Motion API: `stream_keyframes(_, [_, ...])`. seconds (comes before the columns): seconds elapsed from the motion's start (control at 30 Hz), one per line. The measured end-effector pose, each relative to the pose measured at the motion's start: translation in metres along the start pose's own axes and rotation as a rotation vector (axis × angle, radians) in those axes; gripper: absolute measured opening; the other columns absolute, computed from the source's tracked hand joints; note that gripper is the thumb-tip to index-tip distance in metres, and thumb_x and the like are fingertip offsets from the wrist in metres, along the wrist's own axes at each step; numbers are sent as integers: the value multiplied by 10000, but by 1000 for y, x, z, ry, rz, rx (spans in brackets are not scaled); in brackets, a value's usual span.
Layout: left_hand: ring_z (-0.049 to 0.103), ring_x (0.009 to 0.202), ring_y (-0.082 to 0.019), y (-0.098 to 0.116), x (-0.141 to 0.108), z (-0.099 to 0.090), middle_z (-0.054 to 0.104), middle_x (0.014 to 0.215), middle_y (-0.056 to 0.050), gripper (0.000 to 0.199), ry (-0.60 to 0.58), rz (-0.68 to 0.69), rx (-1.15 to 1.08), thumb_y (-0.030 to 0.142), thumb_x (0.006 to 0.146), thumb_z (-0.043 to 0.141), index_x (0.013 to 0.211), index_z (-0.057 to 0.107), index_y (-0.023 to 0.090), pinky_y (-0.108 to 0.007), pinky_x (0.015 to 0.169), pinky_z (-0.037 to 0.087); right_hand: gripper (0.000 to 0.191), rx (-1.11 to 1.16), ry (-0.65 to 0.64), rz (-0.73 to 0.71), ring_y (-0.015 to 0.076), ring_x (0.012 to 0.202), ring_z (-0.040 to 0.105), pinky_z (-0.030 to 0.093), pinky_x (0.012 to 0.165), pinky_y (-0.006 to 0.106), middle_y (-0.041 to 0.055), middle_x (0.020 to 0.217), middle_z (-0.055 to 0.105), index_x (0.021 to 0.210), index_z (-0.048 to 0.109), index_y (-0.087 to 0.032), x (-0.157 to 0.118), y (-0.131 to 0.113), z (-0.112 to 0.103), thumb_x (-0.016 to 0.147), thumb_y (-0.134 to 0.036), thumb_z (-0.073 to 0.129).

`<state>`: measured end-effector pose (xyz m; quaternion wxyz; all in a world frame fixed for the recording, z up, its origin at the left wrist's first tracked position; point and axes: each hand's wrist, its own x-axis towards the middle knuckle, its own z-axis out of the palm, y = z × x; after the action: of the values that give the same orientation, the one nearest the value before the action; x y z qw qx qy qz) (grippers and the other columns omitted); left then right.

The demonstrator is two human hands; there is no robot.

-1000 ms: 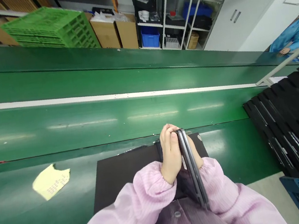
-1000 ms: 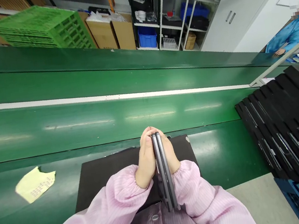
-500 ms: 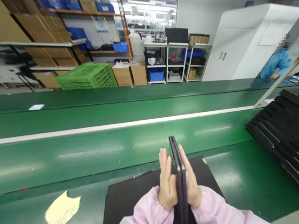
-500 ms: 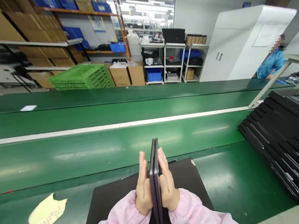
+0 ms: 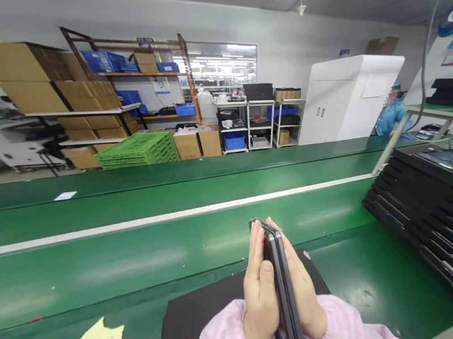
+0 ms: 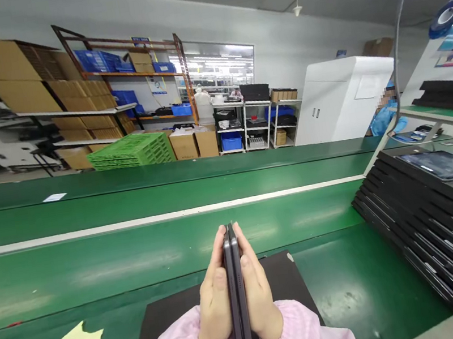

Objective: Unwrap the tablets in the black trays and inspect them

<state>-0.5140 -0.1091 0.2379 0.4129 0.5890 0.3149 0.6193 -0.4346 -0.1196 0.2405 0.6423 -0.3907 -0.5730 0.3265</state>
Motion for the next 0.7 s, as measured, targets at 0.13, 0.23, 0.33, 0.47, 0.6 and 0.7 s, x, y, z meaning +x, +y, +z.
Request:
stream_keyframes(0.13, [361, 1317, -175, 14, 8, 5, 429, 1419, -30, 477, 99, -196, -30, 443, 917, 366, 1323, 459, 210, -266, 1110, 265, 437, -39, 79, 173, 157, 1312, 350, 297, 1110, 315, 20, 1401, 421, 1347, 425, -174, 6, -10, 5, 953, -332, 322])
stream_keyframes(0.23, [420, 1278, -170, 16, 11, 9, 480, 1380, -39, 438, 146, -355, -116, 399, 925, 377, 1293, 487, 190, -251, 1075, 325, 443, 48, 156, 348, 155, 1282, 398, 292, 1110, 312, 37, 1366, 468, 1315, 453, -129, 9, -15, 10, 933, -322, 342])
stream_keyframes(0.33, [463, 1243, -161, 10, 5, 11, 506, 1359, -36, 402, 181, -505, -171, 365, 930, 384, 1280, 494, 199, -242, 1046, 359, 422, 175, 194, 516, 152, 1238, 454, 320, 1091, 295, 36, 1333, 507, 1278, 486, -133, 4, -11, 12, 922, -327, 370])
stream_keyframes(0.47, [504, 1202, -144, -3, -11, 9, 537, 1329, -43, 370, 233, -614, -243, 340, 921, 415, 1246, 522, 198, -215, 996, 399, 439, 138, 213, 573, 171, 1255, 436, 321, 1087, 327, 57, 1372, 462, 1300, 463, -159, -18, 6, 10, 918, -361, 385])
stream_keyframes(0.6, [634, 1004, -139, -21, -27, 3, 677, 1114, -98, 365, 223, -657, -335, 315, 891, 416, 1108, 616, 101, -188, 851, 475, 387, -69, 85, 128, 212, 1295, 376, 230, 1112, 434, 32, 1346, 493, 1169, 595, -240, -44, 27, 6, 929, -424, 354])
stream_keyframes(0.7, [676, 876, -191, -38, -44, 0, 737, 848, -106, 359, 164, -701, -310, 334, 835, 470, 951, 678, 65, -242, 796, 505, 479, -141, -172, -286, 218, 970, 610, 208, 1088, 488, 25, 854, 712, 741, 707, -252, -56, 40, 1, 931, -464, 322])
